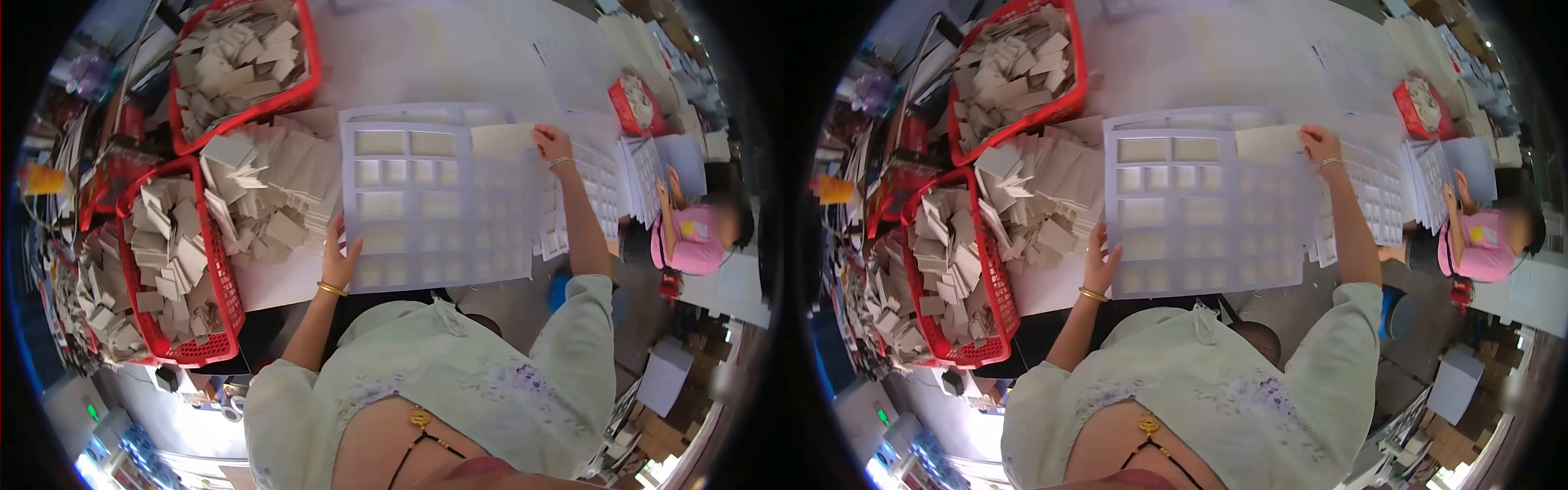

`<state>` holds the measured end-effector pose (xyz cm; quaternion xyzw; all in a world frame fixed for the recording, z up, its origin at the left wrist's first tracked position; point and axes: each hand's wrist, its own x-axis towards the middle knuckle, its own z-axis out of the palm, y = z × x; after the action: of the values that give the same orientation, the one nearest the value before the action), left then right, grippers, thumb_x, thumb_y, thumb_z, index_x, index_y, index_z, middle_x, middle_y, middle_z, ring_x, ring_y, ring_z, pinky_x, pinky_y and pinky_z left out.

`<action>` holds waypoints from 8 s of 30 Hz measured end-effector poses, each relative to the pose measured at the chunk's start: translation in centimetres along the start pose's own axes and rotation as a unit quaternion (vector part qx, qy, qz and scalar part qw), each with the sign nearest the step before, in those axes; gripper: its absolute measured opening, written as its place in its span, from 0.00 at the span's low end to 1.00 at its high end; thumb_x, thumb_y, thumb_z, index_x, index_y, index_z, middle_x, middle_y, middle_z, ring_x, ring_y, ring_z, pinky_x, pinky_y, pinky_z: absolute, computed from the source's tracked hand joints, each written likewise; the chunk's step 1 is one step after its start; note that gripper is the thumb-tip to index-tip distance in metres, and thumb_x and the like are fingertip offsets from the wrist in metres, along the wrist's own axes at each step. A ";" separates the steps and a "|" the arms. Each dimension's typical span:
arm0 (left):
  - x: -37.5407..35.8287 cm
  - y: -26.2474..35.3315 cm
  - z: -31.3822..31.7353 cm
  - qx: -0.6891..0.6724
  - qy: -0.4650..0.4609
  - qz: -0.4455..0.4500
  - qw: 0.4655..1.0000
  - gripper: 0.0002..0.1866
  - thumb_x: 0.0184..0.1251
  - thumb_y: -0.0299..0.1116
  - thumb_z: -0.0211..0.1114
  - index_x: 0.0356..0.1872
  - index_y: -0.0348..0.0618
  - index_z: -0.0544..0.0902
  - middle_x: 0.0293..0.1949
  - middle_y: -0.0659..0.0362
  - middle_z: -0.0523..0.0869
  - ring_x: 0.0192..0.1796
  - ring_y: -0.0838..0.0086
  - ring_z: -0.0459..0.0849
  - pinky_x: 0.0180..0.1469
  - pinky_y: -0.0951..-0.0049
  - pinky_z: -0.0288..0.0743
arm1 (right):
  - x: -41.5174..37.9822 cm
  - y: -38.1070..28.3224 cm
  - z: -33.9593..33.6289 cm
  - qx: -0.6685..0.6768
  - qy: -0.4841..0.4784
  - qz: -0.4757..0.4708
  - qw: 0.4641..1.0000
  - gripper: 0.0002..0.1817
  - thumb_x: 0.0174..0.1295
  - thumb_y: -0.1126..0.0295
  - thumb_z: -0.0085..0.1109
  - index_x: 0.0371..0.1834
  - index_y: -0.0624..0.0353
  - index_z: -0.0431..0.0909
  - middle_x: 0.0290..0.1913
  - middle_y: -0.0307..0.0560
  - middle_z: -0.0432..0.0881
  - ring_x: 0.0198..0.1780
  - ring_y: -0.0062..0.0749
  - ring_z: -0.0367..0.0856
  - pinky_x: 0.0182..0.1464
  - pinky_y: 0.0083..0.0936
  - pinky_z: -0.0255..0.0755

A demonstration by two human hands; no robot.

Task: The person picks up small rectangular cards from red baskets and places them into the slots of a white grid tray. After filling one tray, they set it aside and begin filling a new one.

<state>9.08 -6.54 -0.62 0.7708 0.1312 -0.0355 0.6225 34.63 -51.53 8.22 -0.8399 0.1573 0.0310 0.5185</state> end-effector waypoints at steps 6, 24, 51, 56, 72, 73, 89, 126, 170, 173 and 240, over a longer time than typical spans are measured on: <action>0.0 -0.4 1.6 0.004 0.009 0.078 0.997 0.40 0.58 0.28 0.65 0.70 0.34 0.53 0.66 0.45 0.64 0.67 0.59 0.65 0.68 0.64 0.60 | -1.3 4.8 0.3 0.012 0.031 0.023 0.999 0.10 0.58 0.71 0.63 0.41 0.62 0.81 0.23 0.35 0.78 0.17 0.14 0.70 0.15 0.14 0.59; -0.4 0.0 1.4 0.042 0.007 0.035 0.998 0.42 0.57 0.31 0.66 0.70 0.34 0.53 0.66 0.43 0.64 0.69 0.57 0.63 0.68 0.62 0.58 | -3.1 5.0 3.7 -0.454 0.019 -0.338 0.824 0.08 0.58 0.70 0.52 0.36 0.50 0.82 0.44 0.42 0.82 0.43 0.44 0.80 0.47 0.37 0.74; -2.3 -10.8 -13.5 0.088 0.364 -0.033 0.927 0.04 0.59 0.27 0.64 0.35 0.40 0.81 0.27 0.55 0.85 0.30 0.71 0.84 0.33 0.72 0.75 | -25.7 -11.5 40.5 -0.450 -0.375 -0.416 0.696 0.27 0.55 0.54 0.63 0.50 0.60 0.67 0.36 0.53 0.84 0.39 0.46 0.84 0.40 0.39 0.76; -4.2 -11.6 -13.1 0.038 0.348 -0.029 0.936 0.04 0.62 0.25 0.61 0.36 0.37 0.80 0.25 0.58 0.83 0.28 0.77 0.82 0.32 0.77 0.74 | -26.3 -6.1 49.4 -0.533 -0.388 -0.387 0.645 0.34 0.48 0.53 0.70 0.48 0.66 0.66 0.38 0.56 0.84 0.43 0.43 0.84 0.43 0.35 0.79; -2.2 -3.4 -14.8 -0.259 0.227 -0.063 0.937 0.14 0.69 0.35 0.59 0.46 0.33 0.76 0.31 0.58 0.82 0.25 0.77 0.82 0.14 0.83 0.66 | -28.0 -10.4 40.6 -0.429 -0.390 -0.421 0.697 0.30 0.43 0.62 0.70 0.46 0.62 0.64 0.39 0.53 0.80 0.38 0.46 0.83 0.38 0.39 0.77; -1.5 -3.7 -14.7 -0.265 0.201 -0.073 0.940 0.14 0.69 0.35 0.59 0.46 0.33 0.76 0.31 0.58 0.82 0.25 0.77 0.83 0.15 0.83 0.66 | -27.9 -10.4 40.1 -0.429 -0.390 -0.420 0.698 0.31 0.44 0.63 0.70 0.49 0.62 0.64 0.42 0.52 0.80 0.38 0.45 0.84 0.38 0.37 0.78; -5.6 -10.1 -16.0 -0.136 0.420 -0.035 0.897 0.07 0.70 0.33 0.58 0.37 0.39 0.74 0.19 0.62 0.76 0.16 0.83 0.71 0.14 0.84 0.60 | -25.1 -8.2 43.1 -0.449 -0.311 -0.503 0.670 0.14 0.56 0.76 0.51 0.47 0.60 0.69 0.40 0.50 0.81 0.38 0.42 0.84 0.34 0.35 0.78; 7.9 4.0 -0.2 0.193 -0.084 0.123 0.970 0.16 0.58 0.26 0.64 0.49 0.42 0.76 0.27 0.56 0.79 0.21 0.71 0.81 0.26 0.70 0.75 | -18.7 -4.7 14.4 -0.293 -0.074 -0.427 0.852 0.25 0.46 0.68 0.70 0.51 0.50 0.76 0.51 0.43 0.78 0.46 0.40 0.78 0.43 0.29 0.77; -2.1 -15.2 -15.2 0.187 0.398 -0.012 0.898 0.10 0.59 0.26 0.62 0.43 0.40 0.77 0.28 0.55 0.81 0.29 0.67 0.81 0.32 0.66 0.75 | -28.3 -9.8 28.2 -0.322 -0.196 -0.490 0.786 0.10 0.53 0.67 0.60 0.40 0.50 0.77 0.35 0.39 0.81 0.43 0.37 0.78 0.47 0.36 0.65; -1.6 -15.2 -15.4 0.023 0.449 -0.082 0.889 0.21 0.58 0.27 0.64 0.52 0.38 0.69 0.26 0.55 0.80 0.18 0.70 0.80 0.21 0.70 0.74 | -28.1 -9.7 36.5 -0.275 -0.290 -0.461 0.792 0.12 0.56 0.62 0.61 0.41 0.52 0.77 0.32 0.41 0.82 0.35 0.38 0.81 0.34 0.36 0.70; -2.8 4.4 -2.1 0.326 -0.132 0.237 0.906 0.04 0.55 0.26 0.62 0.33 0.46 0.80 0.36 0.59 0.78 0.37 0.60 0.82 0.37 0.62 0.77 | -29.6 -0.4 20.7 -0.244 -0.166 -0.349 0.889 0.06 0.50 0.76 0.62 0.32 0.54 0.78 0.36 0.44 0.75 0.33 0.38 0.78 0.32 0.30 0.72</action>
<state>7.26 -5.79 4.68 0.9275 -0.1571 -0.0289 0.3380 8.97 -26.20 5.43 -0.9233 -0.2470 0.0239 0.2933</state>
